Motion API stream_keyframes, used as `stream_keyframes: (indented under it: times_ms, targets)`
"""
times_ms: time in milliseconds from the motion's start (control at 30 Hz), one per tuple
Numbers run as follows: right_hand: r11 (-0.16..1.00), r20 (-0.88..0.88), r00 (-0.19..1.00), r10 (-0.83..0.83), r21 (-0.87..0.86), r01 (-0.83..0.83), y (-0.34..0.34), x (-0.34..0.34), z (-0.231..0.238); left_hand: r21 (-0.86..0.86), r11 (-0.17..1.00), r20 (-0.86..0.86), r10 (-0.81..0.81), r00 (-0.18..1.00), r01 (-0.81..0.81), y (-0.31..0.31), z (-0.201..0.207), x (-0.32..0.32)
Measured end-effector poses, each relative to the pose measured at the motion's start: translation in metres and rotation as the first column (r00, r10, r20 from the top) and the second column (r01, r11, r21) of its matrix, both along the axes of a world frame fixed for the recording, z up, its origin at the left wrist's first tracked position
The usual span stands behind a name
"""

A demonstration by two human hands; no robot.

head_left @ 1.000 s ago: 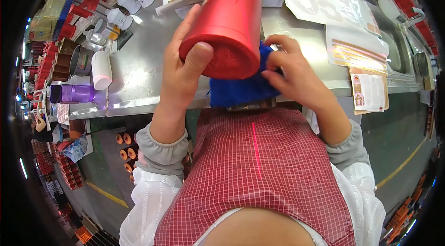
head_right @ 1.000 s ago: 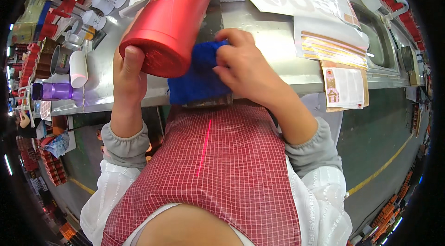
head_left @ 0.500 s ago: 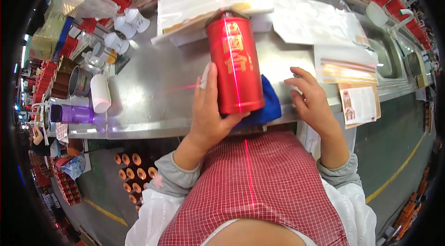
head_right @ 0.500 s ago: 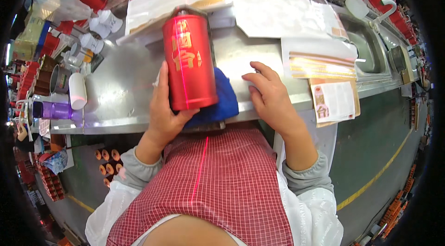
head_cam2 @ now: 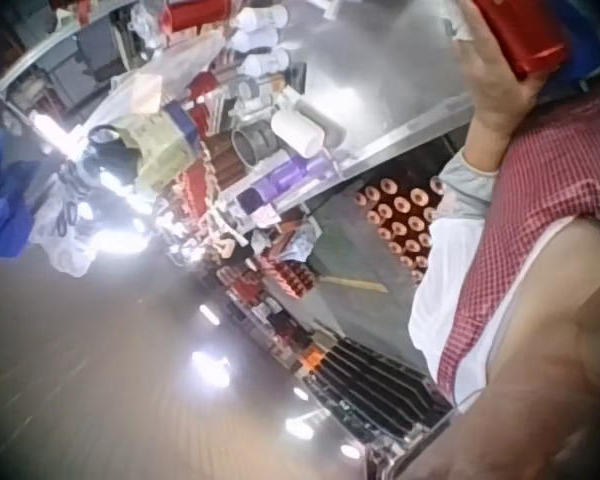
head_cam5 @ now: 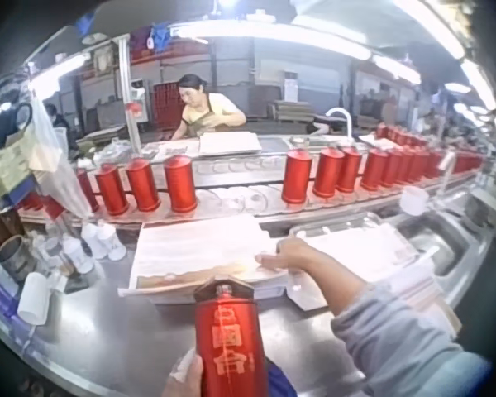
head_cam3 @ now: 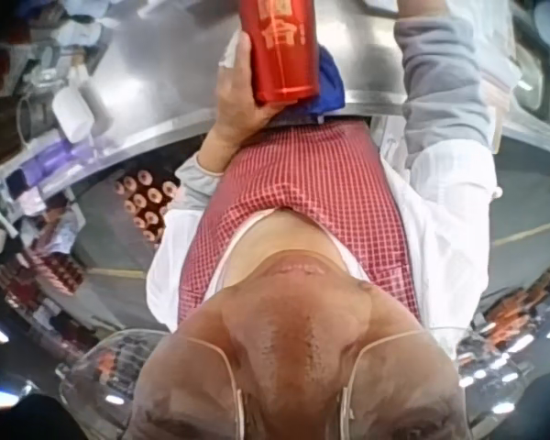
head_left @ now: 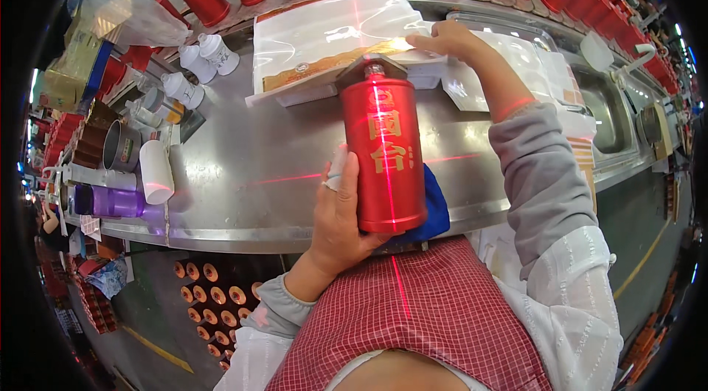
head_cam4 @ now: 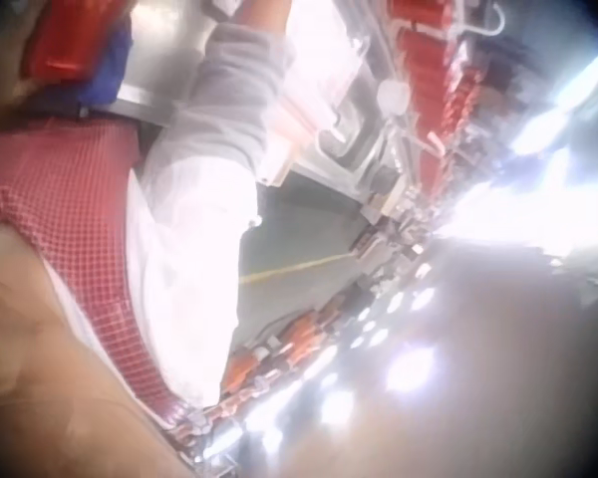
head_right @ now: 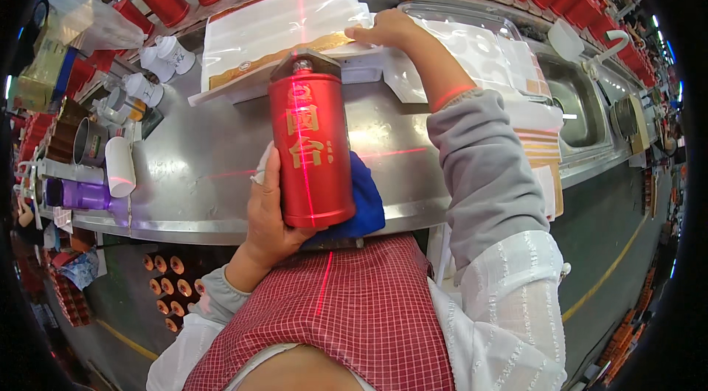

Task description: The person applies a gold decorative label to a red cylindrical tin, using a green plastic scraper to smooth the surface and remove air bubbles. They rotate the tin to ensure even adhesion and wipe the surface with a white tissue.

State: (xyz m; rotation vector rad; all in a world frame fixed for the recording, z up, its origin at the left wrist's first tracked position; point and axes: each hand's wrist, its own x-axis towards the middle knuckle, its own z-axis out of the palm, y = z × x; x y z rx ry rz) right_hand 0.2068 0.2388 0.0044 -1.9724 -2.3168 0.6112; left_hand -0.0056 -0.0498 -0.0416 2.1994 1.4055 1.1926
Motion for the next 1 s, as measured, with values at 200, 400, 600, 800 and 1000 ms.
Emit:
stream_keyframes:
  times_ms: [200, 400, 600, 800, 1000]
  targets:
    - [0.993, -0.217, 0.975, -0.051, -0.116, 0.027, 0.018, 0.013, -0.011, 0.036, 0.999, 0.022, -0.020, 1.000, 0.019, 0.002, -0.004, -0.001]
    - [0.870, -0.251, 0.903, 0.349, 0.444, -0.213, 0.044, 0.048, -0.007, 0.029, 0.999, 0.002, -0.019, 1.000, 0.019, 0.004, -0.003, -0.003]
    - [0.884, -0.071, 0.993, -0.096, 0.452, 0.118, 0.106, 0.158, 0.013, -0.025, 0.999, 0.033, -0.036, 0.999, 0.037, 0.003, -0.008, -0.004]
    - [0.756, 0.279, 0.816, -0.505, 0.599, 0.263, 0.114, 0.241, -0.081, -0.050, 0.998, -0.031, -0.047, 0.998, 0.045, 0.001, -0.010, -0.010]
    - [0.750, 0.267, 0.857, -0.442, 0.634, 0.189, 0.105, 0.255, -0.072, -0.026, 0.999, -0.043, -0.036, 0.998, 0.034, 0.000, -0.013, -0.011]
